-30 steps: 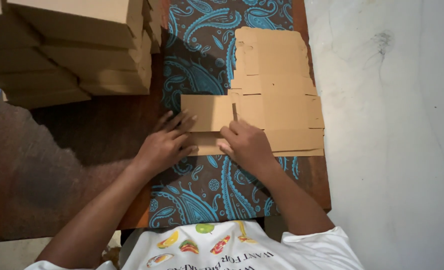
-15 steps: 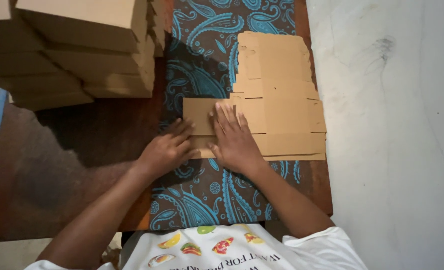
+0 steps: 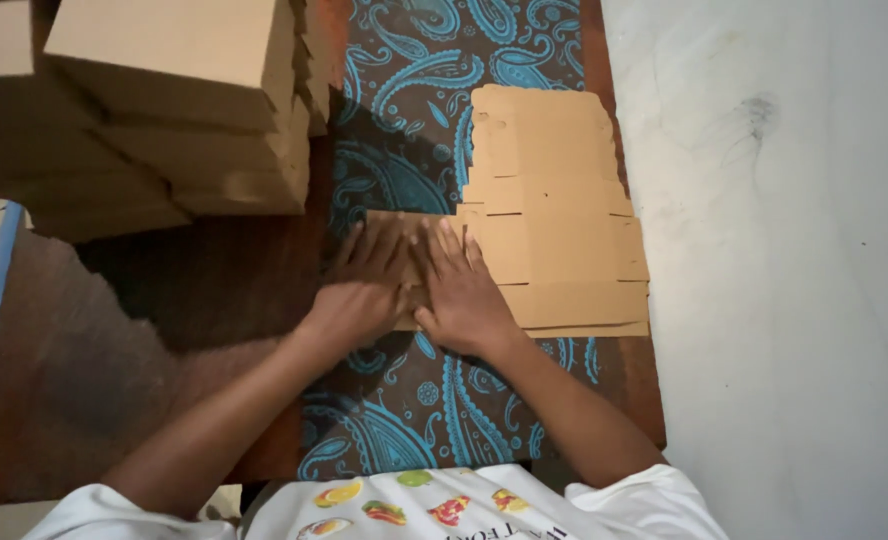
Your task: Assembling cardboard boxes from flat templates by folding and tucking flaps.
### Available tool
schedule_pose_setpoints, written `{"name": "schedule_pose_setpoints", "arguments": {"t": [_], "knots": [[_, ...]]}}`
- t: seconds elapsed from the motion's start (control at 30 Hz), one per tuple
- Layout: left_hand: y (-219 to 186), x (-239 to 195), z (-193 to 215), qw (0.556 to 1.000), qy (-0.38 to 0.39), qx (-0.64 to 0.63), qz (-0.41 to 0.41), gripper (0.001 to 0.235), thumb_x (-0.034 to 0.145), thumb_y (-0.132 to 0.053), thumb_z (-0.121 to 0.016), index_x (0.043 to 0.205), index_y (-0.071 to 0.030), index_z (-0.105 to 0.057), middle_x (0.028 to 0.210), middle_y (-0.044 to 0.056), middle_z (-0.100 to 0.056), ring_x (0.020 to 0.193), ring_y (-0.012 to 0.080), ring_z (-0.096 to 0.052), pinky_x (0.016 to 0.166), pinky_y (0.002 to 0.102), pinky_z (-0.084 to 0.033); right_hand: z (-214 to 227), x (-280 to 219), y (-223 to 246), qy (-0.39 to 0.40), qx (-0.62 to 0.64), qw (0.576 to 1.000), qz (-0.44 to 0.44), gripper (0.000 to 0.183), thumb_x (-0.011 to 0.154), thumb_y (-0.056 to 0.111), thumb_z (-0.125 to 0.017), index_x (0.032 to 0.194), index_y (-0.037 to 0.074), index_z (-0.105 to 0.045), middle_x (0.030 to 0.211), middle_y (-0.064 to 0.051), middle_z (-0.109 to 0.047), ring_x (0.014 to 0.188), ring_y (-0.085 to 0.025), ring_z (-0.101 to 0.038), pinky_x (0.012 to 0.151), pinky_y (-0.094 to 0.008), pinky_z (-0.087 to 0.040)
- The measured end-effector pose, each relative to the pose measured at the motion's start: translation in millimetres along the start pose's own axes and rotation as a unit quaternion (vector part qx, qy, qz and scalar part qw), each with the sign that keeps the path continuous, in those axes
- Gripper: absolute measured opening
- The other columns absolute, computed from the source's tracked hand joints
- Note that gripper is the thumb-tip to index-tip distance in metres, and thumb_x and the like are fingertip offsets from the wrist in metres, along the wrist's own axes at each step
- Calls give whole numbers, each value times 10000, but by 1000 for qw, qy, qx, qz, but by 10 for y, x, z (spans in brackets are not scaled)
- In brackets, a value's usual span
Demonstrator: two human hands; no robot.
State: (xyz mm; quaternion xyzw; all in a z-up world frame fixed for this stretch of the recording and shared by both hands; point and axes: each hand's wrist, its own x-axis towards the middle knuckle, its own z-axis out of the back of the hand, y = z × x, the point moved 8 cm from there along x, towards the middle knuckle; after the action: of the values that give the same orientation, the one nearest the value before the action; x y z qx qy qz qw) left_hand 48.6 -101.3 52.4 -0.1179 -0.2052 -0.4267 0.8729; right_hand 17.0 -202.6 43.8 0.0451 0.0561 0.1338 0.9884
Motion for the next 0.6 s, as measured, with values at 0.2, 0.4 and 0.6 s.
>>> {"name": "schedule_pose_setpoints", "arguments": {"t": [0.2, 0.4, 0.6], "knots": [[52, -56, -190, 999, 15, -29, -17, 745, 944, -449, -455, 1522, 21, -448, 1643, 256, -351, 1548, 421, -275, 1275, 492, -180, 10, -20, 17, -37, -10, 999, 18, 831, 920, 434, -426, 1620, 20, -249, 1663, -213, -257, 1567, -450, -91, 1255, -609, -91], [90, -113, -426, 1000, 23, -12, -11, 772, 930, -470, -426, 1537, 7, -422, 1640, 264, -339, 1542, 441, -277, 1265, 508, -201, -32, 15, 10, -21, 14, 1000, 14, 809, 945, 437, -386, 1627, 35, -219, 1682, -211, -206, 1574, -438, -54, 1265, -577, -48], [96, -89, -391, 999, 31, -30, -23, 792, 908, -478, -444, 1522, 22, -434, 1618, 279, -363, 1526, 454, -304, 1246, 499, -266, -58, 45, -39, -1, 32, 999, -10, 800, 960, 437, -374, 1628, 30, -210, 1673, -228, -220, 1578, -415, -66, 1272, -552, -37]]}}
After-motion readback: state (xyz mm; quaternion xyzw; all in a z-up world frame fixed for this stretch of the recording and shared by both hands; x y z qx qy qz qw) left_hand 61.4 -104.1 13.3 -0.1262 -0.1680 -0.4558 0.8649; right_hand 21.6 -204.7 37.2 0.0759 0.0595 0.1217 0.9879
